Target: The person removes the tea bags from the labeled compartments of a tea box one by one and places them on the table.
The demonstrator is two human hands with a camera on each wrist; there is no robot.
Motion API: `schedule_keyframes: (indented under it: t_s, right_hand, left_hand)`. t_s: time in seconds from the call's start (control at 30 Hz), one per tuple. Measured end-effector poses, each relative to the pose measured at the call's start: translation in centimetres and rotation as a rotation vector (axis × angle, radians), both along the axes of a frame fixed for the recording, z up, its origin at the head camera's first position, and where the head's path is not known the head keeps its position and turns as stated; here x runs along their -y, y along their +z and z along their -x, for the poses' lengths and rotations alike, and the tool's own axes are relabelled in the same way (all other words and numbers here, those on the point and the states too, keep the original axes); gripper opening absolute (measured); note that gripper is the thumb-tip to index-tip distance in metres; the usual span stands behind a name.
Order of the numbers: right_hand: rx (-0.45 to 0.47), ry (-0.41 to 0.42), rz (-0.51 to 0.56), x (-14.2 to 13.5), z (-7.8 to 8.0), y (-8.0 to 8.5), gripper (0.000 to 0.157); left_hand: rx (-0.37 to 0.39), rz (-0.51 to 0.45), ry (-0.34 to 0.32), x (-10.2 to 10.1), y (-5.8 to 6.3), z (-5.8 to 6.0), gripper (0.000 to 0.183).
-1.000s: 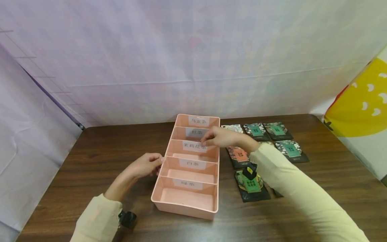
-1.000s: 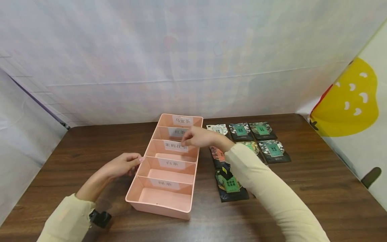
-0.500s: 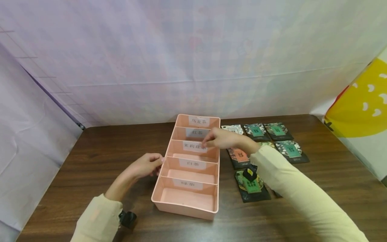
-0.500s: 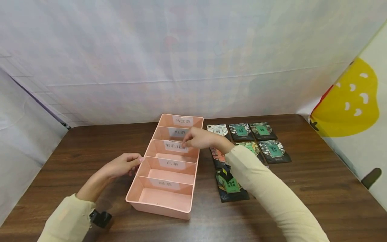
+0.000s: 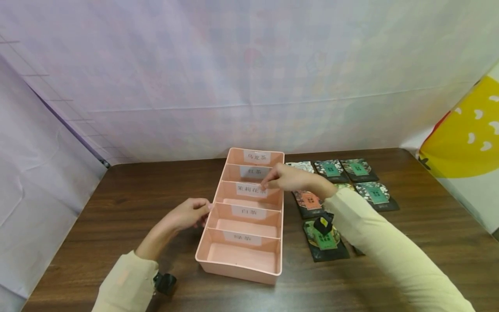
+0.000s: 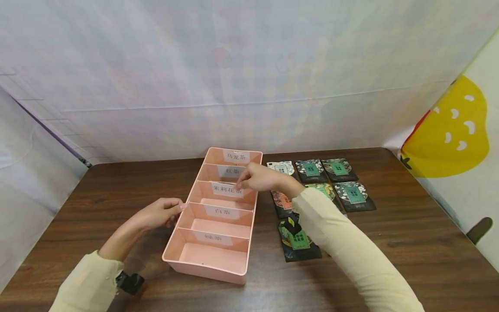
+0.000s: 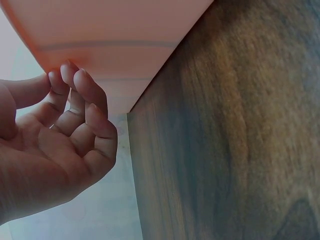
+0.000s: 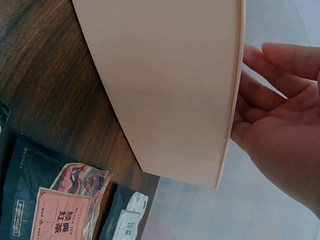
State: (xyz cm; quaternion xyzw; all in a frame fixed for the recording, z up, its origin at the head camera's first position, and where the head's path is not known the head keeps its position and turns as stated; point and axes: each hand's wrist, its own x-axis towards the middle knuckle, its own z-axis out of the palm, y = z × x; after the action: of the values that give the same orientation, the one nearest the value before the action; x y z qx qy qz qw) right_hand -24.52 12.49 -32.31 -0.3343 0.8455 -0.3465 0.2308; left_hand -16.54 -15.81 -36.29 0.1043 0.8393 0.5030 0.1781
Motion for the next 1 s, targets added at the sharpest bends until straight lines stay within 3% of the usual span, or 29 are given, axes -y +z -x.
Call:
schedule_keyframes:
  t_s: [0.73,1.0]
  right_hand:
    - [-0.021,-0.030,-0.002,-0.6,-0.3,0.5,0.022]
    - [-0.088,-0.055,-0.004,-1.3,-0.4,1.4,0.023]
  left_hand:
    - [0.000,0.003,0.010,0.0,-0.1,0.0,0.023]
    - [-0.007,0.002,0.006,0.0,-0.1,0.0,0.022]
